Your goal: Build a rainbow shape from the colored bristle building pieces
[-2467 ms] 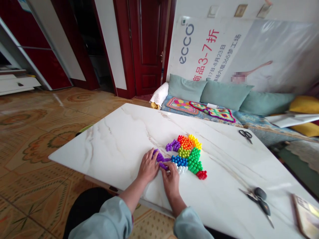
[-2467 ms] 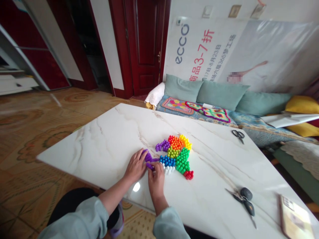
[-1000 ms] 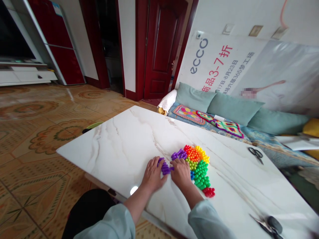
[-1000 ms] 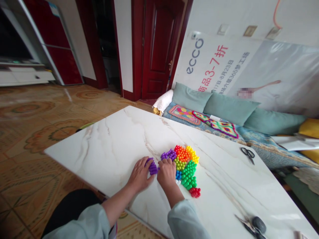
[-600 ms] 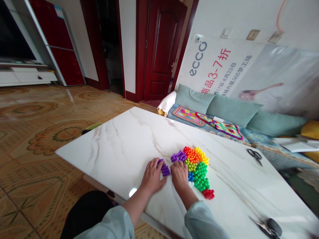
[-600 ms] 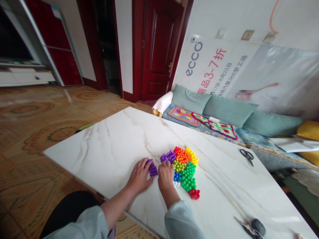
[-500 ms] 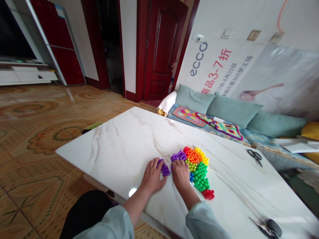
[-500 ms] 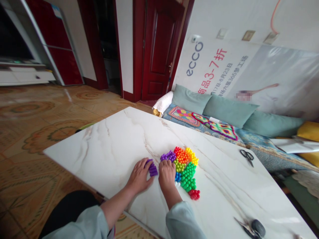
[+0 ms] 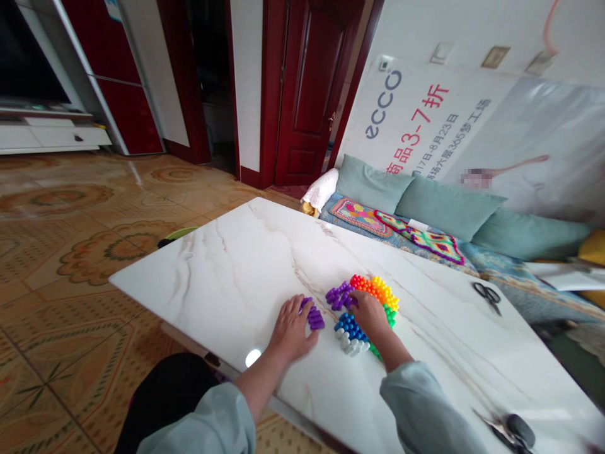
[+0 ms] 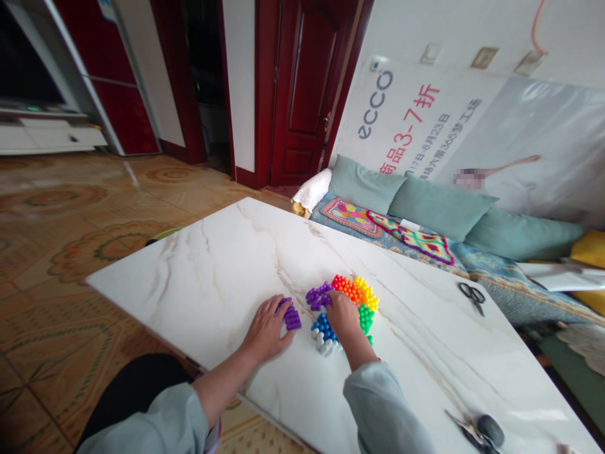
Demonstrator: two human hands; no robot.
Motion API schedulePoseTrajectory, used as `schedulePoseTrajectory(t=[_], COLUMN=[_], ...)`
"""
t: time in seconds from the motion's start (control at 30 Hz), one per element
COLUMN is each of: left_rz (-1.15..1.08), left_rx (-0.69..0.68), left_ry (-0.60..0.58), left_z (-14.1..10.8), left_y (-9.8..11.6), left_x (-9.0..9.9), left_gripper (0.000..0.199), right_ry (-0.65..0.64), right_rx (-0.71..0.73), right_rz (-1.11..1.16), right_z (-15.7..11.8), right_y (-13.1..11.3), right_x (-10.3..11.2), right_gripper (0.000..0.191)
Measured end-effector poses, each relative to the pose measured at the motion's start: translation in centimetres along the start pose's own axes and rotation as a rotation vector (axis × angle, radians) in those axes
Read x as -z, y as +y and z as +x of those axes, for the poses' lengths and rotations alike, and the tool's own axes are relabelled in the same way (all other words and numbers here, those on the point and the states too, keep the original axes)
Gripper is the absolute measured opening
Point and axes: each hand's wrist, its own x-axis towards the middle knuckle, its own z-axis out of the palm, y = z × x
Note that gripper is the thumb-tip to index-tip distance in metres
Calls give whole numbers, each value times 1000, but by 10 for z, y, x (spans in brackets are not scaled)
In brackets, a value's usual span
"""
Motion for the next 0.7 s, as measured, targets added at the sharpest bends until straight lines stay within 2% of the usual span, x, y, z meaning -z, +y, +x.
schedulePoseTrajectory(t=[0.27, 0.47, 0.57, 0.7], left_rz=[6, -3, -6, -12], left_rx=[4, 4, 0, -17], left_ry=[-8, -3, 8, 21], left_z=[1, 1, 0, 0], left_y=[1, 2, 1, -1], left_x=[2, 2, 1, -1], left_gripper=[65, 64, 65, 65], right_ry=[-21, 31, 64, -59], right_rx=[-12, -10, 88, 314], right_rz=[-49, -73, -5, 53], right_z=[1, -4, -12, -24], right_y=[-7, -9, -23, -52], right_x=[-7, -7, -10, -23], right_gripper=[23, 28, 28, 34])
